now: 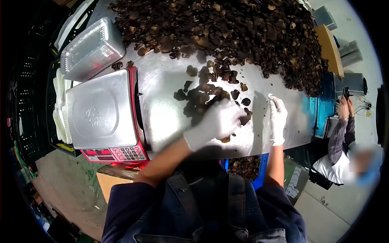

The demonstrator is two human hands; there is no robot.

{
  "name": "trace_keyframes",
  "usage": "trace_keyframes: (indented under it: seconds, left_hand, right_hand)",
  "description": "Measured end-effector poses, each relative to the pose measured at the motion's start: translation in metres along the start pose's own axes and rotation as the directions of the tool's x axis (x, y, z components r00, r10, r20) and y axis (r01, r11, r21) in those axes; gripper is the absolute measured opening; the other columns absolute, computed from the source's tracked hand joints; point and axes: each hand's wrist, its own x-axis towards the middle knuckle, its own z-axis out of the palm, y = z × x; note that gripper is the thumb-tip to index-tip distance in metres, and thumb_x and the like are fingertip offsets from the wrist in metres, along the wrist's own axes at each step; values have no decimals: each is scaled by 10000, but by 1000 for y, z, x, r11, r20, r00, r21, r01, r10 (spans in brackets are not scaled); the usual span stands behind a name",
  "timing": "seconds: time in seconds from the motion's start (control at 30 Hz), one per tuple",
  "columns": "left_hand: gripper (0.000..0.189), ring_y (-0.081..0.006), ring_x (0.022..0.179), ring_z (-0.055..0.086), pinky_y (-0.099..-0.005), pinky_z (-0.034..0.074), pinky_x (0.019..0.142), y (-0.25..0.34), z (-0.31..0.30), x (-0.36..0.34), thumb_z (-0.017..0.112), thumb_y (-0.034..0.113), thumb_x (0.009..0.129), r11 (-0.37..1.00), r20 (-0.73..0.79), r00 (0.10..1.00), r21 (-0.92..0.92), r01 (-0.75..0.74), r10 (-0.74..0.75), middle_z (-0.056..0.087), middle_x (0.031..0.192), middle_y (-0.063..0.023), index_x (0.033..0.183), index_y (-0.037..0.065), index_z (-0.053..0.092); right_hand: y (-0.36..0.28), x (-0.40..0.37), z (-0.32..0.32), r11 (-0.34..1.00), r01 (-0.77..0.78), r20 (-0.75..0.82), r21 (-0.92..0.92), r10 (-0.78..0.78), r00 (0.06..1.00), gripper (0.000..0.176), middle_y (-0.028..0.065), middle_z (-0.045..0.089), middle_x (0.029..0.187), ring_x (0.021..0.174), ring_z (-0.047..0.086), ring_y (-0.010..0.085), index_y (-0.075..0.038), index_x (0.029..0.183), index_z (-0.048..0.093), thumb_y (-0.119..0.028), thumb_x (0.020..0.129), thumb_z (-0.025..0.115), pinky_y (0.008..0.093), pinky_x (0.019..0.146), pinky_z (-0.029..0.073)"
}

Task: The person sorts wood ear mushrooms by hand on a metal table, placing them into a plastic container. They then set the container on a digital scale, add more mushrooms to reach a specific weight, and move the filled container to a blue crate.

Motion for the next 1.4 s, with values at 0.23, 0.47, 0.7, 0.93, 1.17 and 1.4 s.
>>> trace_keyframes:
  seconds: [0.23, 0.47, 0.7, 0.93, 1.17, 1.4]
  left_hand:
    - [341, -302, 1092, 561, -393, 473, 946, -77, -37, 54, 689, 159, 808, 891, -321, 946, 412, 191, -55, 638, 1166, -119, 1145, 107, 694]
    - [216, -288, 1094, 562, -375, 475, 925, -94, -59, 30, 709, 126, 789, 874, -1, 930, 340, 346, -368, 605, 1073, -103, 1004, 112, 721]
    - [237, -323, 1013, 610, -389, 503, 887, -92, -69, -30, 682, 80, 781, 846, -296, 887, 300, 440, -356, 609, 1119, -122, 1017, 90, 709]
    - [251, -298, 1025, 594, -383, 514, 845, -84, -53, 5, 679, 108, 783, 795, -342, 920, 495, 351, -193, 616, 1135, -101, 1031, 130, 715]
    - [219, -272, 917, 592, -381, 509, 772, -127, -24, 70, 649, 52, 728, 798, -301, 954, 571, 193, -16, 613, 908, -83, 927, 115, 716]
    - [104, -266, 837, 612, -388, 492, 724, -69, -11, 51, 658, 97, 758, 950, -318, 943, 253, 185, -99, 621, 837, -83, 851, 127, 691]
  right_hand:
    - [-8, 48, 72, 919, 391, 75, -52, -386, 919, 282, 112, 674, 1160, 1094, 601, 271, -61, 1140, 692, -47, 863, 638, 359, 983, 459]
    - [-8, 11, 131, 833, 543, 290, -110, -495, 819, 268, 35, 640, 1053, 1013, 566, 244, -164, 1102, 690, -195, 836, 692, 384, 889, 424]
    - [-17, -37, 73, 994, 100, 154, 49, -107, 982, 279, 94, 652, 1058, 1008, 604, 249, -53, 1136, 662, -9, 860, 668, 338, 899, 476]
    - [-15, 0, 88, 941, 269, 57, -207, -263, 963, 259, 118, 651, 1102, 1028, 562, 300, -70, 1111, 680, -143, 863, 690, 390, 930, 425]
    - [-11, -14, 87, 945, 313, 442, -94, -242, 864, 151, 120, 700, 919, 864, 644, 273, -42, 955, 737, -121, 827, 719, 345, 817, 496]
    - [-15, 30, 21, 996, 85, 119, -18, -82, 989, 210, 58, 687, 1069, 986, 622, 131, -32, 1127, 698, -70, 926, 651, 256, 893, 476]
